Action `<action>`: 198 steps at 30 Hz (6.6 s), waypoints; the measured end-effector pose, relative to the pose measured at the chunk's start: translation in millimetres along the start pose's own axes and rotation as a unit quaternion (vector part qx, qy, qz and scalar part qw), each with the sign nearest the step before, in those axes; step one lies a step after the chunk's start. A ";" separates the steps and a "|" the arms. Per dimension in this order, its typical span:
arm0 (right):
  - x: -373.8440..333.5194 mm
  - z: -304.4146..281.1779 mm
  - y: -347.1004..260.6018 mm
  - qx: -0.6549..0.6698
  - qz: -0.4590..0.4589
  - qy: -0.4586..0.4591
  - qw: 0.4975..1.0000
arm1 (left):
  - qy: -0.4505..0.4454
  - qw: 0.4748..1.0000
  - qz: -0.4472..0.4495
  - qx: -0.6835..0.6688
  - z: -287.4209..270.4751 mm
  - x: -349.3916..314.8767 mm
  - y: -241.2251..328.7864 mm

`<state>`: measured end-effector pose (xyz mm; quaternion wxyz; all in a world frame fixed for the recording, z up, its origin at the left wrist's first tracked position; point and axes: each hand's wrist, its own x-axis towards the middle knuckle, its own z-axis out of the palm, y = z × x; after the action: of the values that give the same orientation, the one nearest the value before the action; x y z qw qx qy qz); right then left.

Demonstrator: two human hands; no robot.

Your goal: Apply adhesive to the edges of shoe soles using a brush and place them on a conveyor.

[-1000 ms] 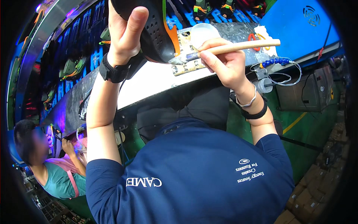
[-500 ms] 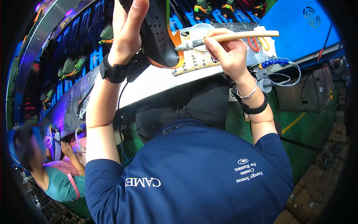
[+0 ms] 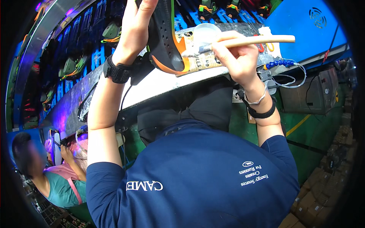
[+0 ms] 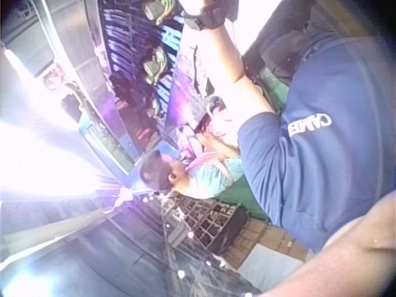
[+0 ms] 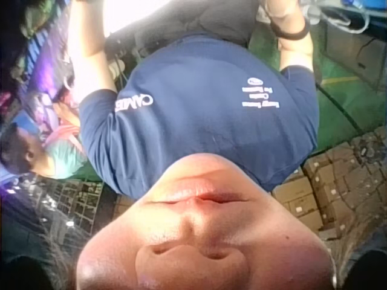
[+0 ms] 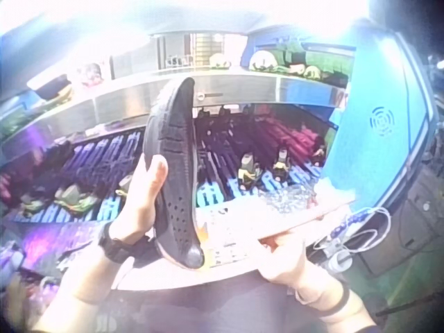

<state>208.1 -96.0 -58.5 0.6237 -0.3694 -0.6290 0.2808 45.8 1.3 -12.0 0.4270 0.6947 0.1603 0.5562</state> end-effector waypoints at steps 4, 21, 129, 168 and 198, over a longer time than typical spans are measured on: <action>-4.0 5.4 5.2 -0.016 0.002 -0.011 1.000 | -0.001 0.999 -0.037 0.002 -11.1 2.7 -12.7; -7.3 3.8 3.3 -0.186 -0.063 -0.083 0.977 | -0.048 0.977 -0.208 -0.010 -20.5 -8.8 -30.5; -0.5 -86.4 -5.9 0.062 -0.096 0.236 0.965 | -0.062 0.957 -0.230 -0.167 4.3 45.0 5.1; -33.5 -79.7 12.0 0.061 0.054 0.381 0.921 | 0.137 0.626 -0.175 0.747 -388.6 222.5 108.8; -15.4 -25.2 -6.7 0.084 0.045 0.292 0.952 | 0.247 0.847 0.029 0.470 -346.8 136.7 183.3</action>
<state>231.5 -115.1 -60.3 0.7953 -0.4099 -0.3765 0.2403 -270.8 133.6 222.1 -0.0202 0.6564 0.4823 0.5798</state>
